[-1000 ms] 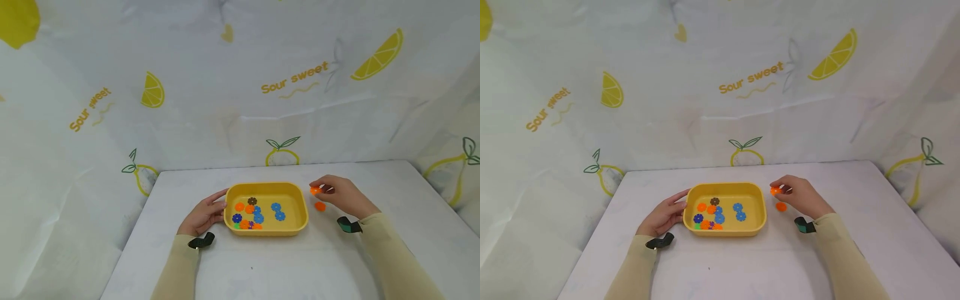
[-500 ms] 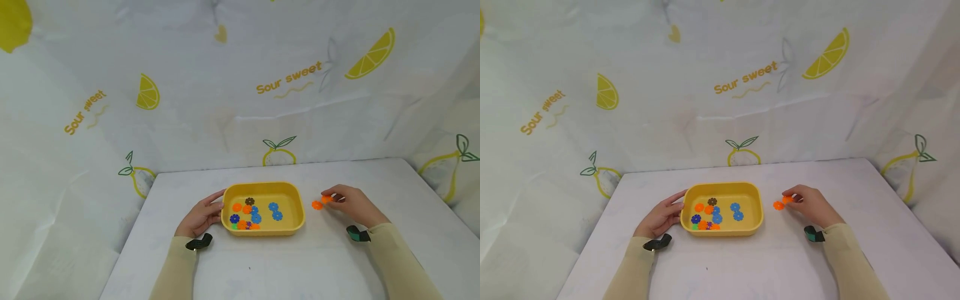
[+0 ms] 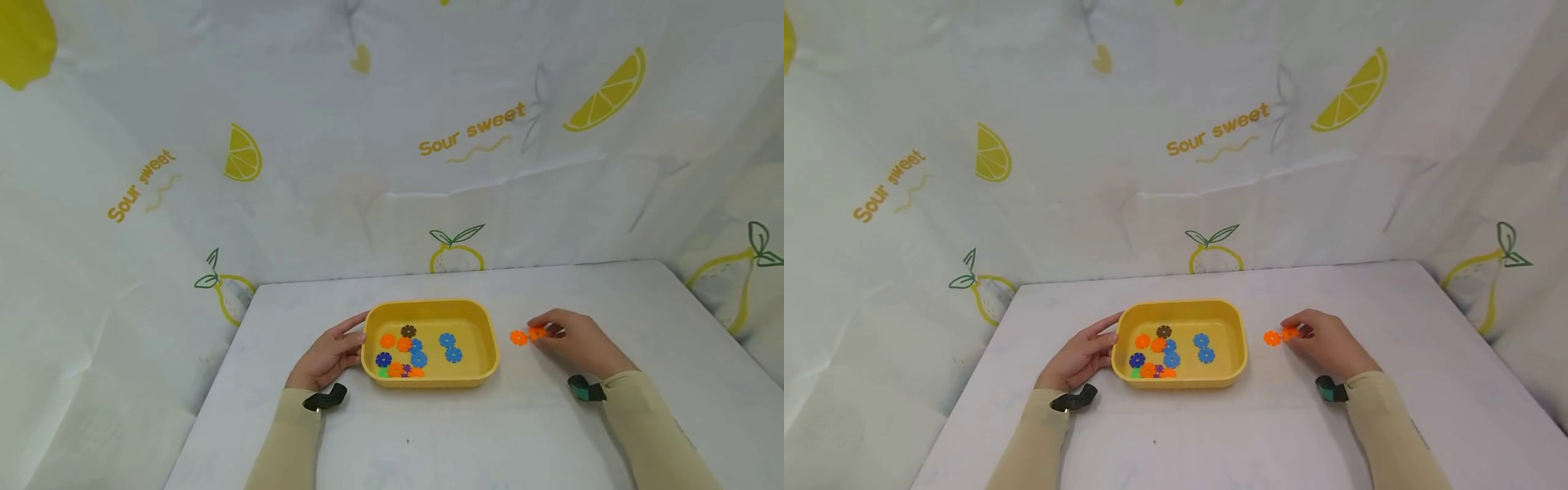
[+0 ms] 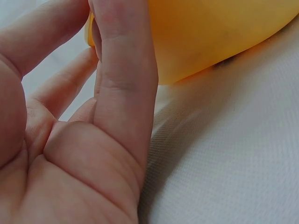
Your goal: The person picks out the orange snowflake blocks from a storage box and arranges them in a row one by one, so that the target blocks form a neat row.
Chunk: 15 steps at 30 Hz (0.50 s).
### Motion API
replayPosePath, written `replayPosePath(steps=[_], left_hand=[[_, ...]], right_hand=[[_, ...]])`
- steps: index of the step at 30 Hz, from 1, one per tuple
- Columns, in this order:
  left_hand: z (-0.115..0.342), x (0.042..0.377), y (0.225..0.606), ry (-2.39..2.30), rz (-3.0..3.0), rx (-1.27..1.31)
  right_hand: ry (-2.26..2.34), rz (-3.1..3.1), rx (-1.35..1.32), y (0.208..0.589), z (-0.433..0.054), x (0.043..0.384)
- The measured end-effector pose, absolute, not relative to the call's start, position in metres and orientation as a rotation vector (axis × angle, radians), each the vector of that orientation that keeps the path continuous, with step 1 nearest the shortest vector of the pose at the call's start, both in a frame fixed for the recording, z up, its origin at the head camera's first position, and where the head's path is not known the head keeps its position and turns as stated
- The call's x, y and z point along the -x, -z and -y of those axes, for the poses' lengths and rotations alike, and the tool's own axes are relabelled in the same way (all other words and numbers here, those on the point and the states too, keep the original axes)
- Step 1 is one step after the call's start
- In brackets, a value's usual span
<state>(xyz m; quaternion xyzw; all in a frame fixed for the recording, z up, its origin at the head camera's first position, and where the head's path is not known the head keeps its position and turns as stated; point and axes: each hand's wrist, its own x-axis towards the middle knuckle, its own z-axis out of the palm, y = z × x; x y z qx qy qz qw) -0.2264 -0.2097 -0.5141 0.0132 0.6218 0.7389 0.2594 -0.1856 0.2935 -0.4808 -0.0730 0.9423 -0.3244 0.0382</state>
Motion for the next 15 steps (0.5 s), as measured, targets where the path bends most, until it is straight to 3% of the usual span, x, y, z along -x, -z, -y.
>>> replayPosePath(steps=[15], left_hand=[[0.2097,0.2252,0.5127,-2.01,-1.665,-0.052]], right_hand=[[0.978,-2.899,0.223,0.4861,-0.2914,0.188]])
